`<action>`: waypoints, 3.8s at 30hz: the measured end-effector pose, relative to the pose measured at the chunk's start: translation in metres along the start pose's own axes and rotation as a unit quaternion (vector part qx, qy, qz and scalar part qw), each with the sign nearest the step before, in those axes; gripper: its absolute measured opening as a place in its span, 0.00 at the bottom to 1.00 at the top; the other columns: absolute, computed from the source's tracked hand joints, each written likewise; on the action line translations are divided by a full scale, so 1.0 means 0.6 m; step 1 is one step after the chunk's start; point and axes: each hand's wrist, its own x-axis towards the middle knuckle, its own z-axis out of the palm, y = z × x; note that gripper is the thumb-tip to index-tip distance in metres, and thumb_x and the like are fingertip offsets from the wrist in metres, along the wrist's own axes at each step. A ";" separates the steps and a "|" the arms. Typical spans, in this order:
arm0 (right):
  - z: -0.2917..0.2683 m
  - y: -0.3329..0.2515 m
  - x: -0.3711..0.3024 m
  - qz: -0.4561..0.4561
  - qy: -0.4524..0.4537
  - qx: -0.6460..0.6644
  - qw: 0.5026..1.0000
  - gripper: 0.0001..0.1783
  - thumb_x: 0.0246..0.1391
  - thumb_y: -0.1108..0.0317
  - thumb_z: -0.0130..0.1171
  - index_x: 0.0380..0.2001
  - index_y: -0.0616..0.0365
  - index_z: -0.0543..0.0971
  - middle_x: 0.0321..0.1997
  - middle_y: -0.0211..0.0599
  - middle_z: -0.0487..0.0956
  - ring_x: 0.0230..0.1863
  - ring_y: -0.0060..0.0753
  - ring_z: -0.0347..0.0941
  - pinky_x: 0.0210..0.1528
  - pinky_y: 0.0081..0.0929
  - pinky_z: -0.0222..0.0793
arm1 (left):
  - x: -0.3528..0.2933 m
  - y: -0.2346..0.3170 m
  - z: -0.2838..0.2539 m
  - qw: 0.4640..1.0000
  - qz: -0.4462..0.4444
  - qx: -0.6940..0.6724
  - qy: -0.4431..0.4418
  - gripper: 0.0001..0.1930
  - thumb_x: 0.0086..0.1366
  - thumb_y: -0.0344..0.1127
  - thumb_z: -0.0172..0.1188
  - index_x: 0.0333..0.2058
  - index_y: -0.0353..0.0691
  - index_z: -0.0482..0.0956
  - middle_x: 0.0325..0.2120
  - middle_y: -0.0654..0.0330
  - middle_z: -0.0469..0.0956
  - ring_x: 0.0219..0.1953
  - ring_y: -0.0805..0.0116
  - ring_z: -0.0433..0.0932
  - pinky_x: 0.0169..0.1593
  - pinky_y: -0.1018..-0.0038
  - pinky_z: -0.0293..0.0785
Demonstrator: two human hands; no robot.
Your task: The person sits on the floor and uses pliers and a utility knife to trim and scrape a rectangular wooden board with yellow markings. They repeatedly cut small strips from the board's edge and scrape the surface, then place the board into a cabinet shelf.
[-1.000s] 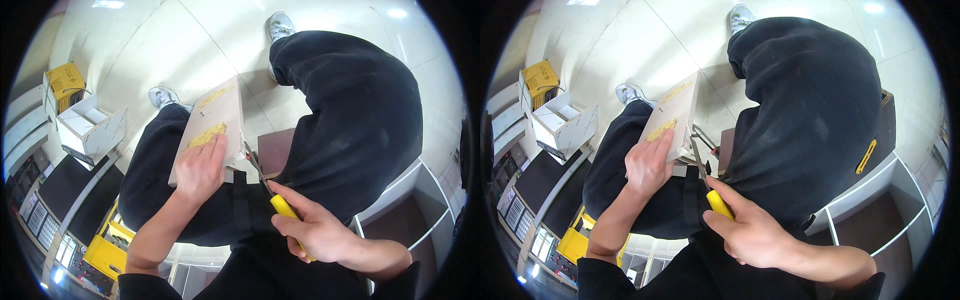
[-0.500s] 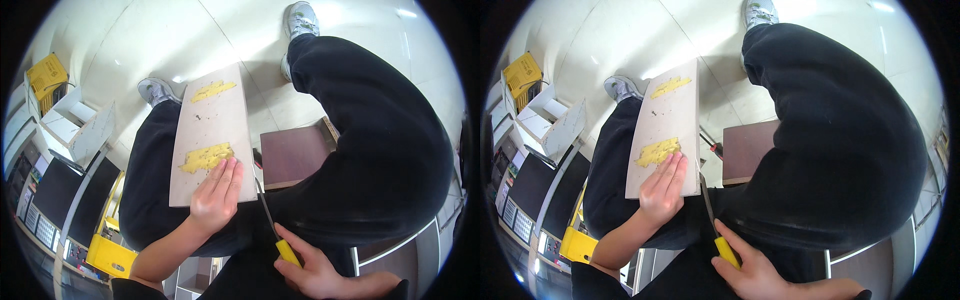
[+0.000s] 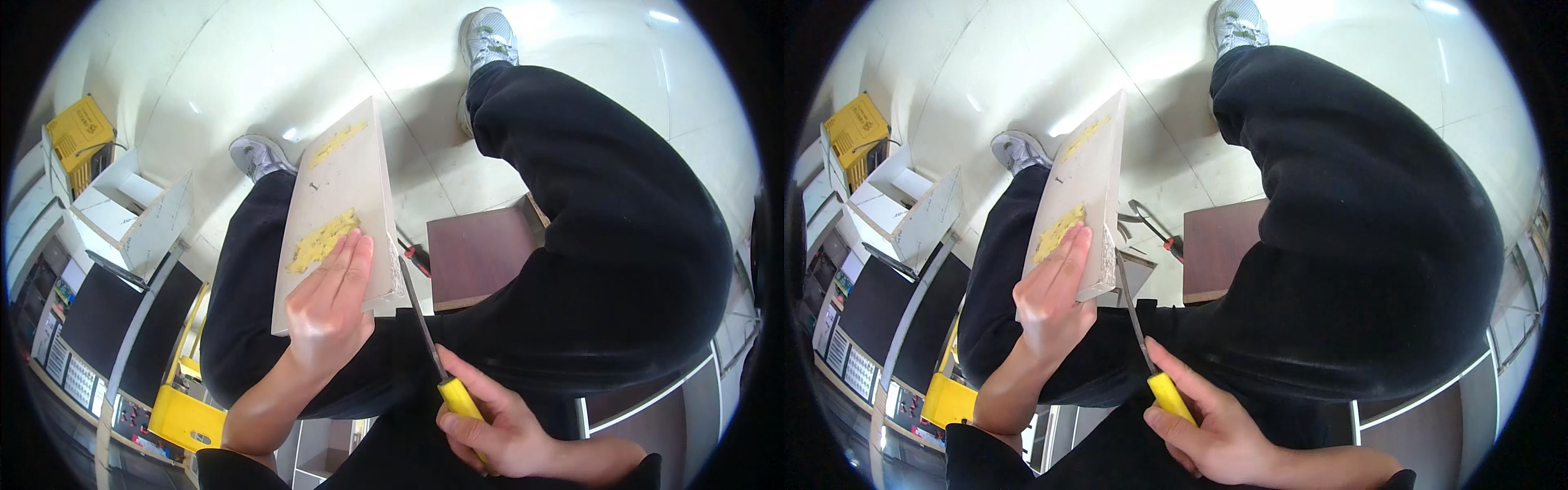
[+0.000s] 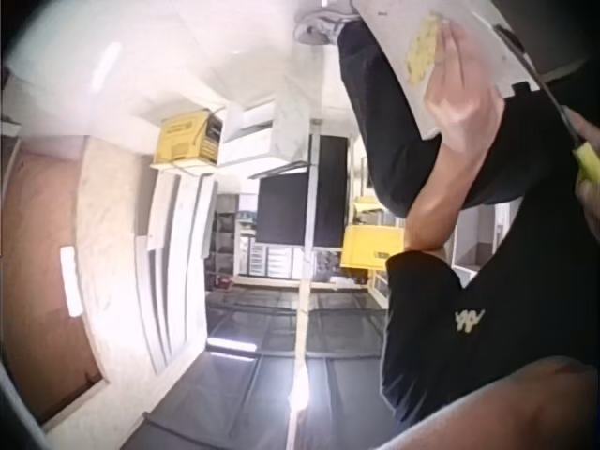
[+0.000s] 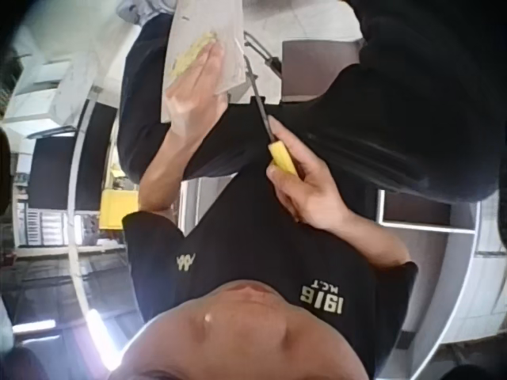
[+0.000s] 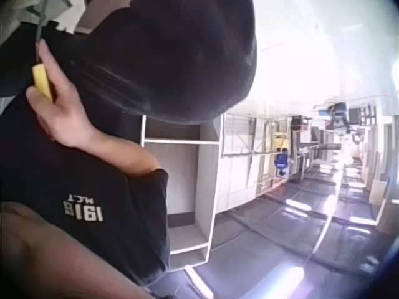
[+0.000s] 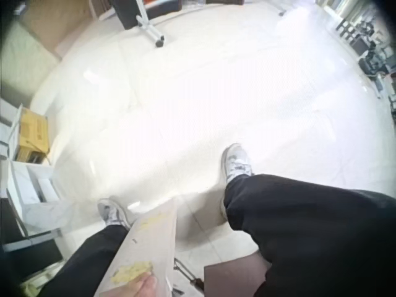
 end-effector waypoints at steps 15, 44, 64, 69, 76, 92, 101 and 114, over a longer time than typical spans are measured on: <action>0.024 -0.053 -0.053 0.119 0.128 -0.069 0.982 0.36 0.64 0.75 0.49 0.71 0.46 0.49 0.18 0.20 0.60 0.13 0.13 0.53 0.15 0.13 0.51 | -0.030 0.048 0.054 0.984 -0.041 -0.101 -0.137 0.23 0.44 0.21 0.59 0.44 0.28 0.76 0.43 0.45 0.79 0.44 0.52 0.81 0.44 0.68 0.79; 0.037 -0.070 -0.052 0.159 0.135 -0.110 0.972 0.36 0.64 0.71 0.49 0.71 0.49 0.48 0.26 0.25 0.61 0.21 0.15 0.57 0.23 0.15 0.55 | -0.026 0.051 0.047 0.995 -0.027 -0.026 -0.087 0.18 0.51 0.23 0.56 0.43 0.30 0.80 0.40 0.47 0.81 0.40 0.52 0.83 0.40 0.69 0.81; 0.014 -0.085 -0.053 0.209 0.119 -0.106 0.965 0.36 0.64 0.71 0.49 0.71 0.48 0.48 0.27 0.25 0.60 0.23 0.17 0.56 0.25 0.16 0.53 | -0.031 0.058 0.061 0.996 0.004 -0.019 -0.091 0.13 0.56 0.25 0.57 0.41 0.30 0.81 0.37 0.48 0.82 0.39 0.52 0.83 0.40 0.68 0.81; 0.031 -0.093 -0.047 0.211 0.146 -0.069 0.964 0.36 0.64 0.75 0.48 0.71 0.46 0.48 0.18 0.21 0.61 0.14 0.13 0.54 0.17 0.13 0.52 | -0.035 0.059 0.060 0.994 0.003 -0.029 -0.110 0.13 0.57 0.26 0.56 0.41 0.29 0.80 0.37 0.47 0.82 0.41 0.51 0.82 0.42 0.67 0.80; 0.048 -0.098 -0.036 0.222 0.162 -0.068 0.959 0.37 0.63 0.76 0.48 0.71 0.46 0.48 0.17 0.21 0.61 0.14 0.13 0.53 0.17 0.14 0.51 | -0.035 0.059 0.054 0.990 -0.011 -0.041 -0.136 0.22 0.50 0.26 0.56 0.46 0.26 0.77 0.42 0.43 0.80 0.45 0.47 0.80 0.47 0.64 0.78; 0.009 -0.056 -0.037 0.006 0.080 -0.275 0.958 0.37 0.57 0.77 0.54 0.68 0.62 0.52 0.66 0.55 0.63 0.65 0.42 0.64 0.60 0.24 0.60 | -0.018 0.044 0.025 0.985 -0.090 -0.103 -0.102 0.33 0.40 0.18 0.60 0.51 0.28 0.74 0.47 0.43 0.78 0.48 0.50 0.79 0.52 0.65 0.76; -0.001 -0.008 -0.040 -0.029 0.096 -0.256 0.961 0.37 0.58 0.78 0.53 0.68 0.63 0.52 0.68 0.54 0.61 0.66 0.42 0.63 0.61 0.23 0.58 | -0.036 0.059 0.043 0.989 -0.057 -0.095 -0.101 0.35 0.37 0.18 0.59 0.52 0.26 0.72 0.48 0.42 0.76 0.51 0.47 0.77 0.52 0.64 0.75; 0.016 -0.066 -0.045 0.154 0.113 -0.038 0.981 0.36 0.63 0.76 0.47 0.71 0.45 0.50 0.22 0.26 0.66 0.14 0.13 0.58 0.18 0.12 0.56 | -0.039 0.060 0.051 0.991 -0.049 -0.081 -0.090 0.29 0.42 0.20 0.58 0.50 0.28 0.75 0.45 0.44 0.79 0.46 0.47 0.80 0.48 0.63 0.78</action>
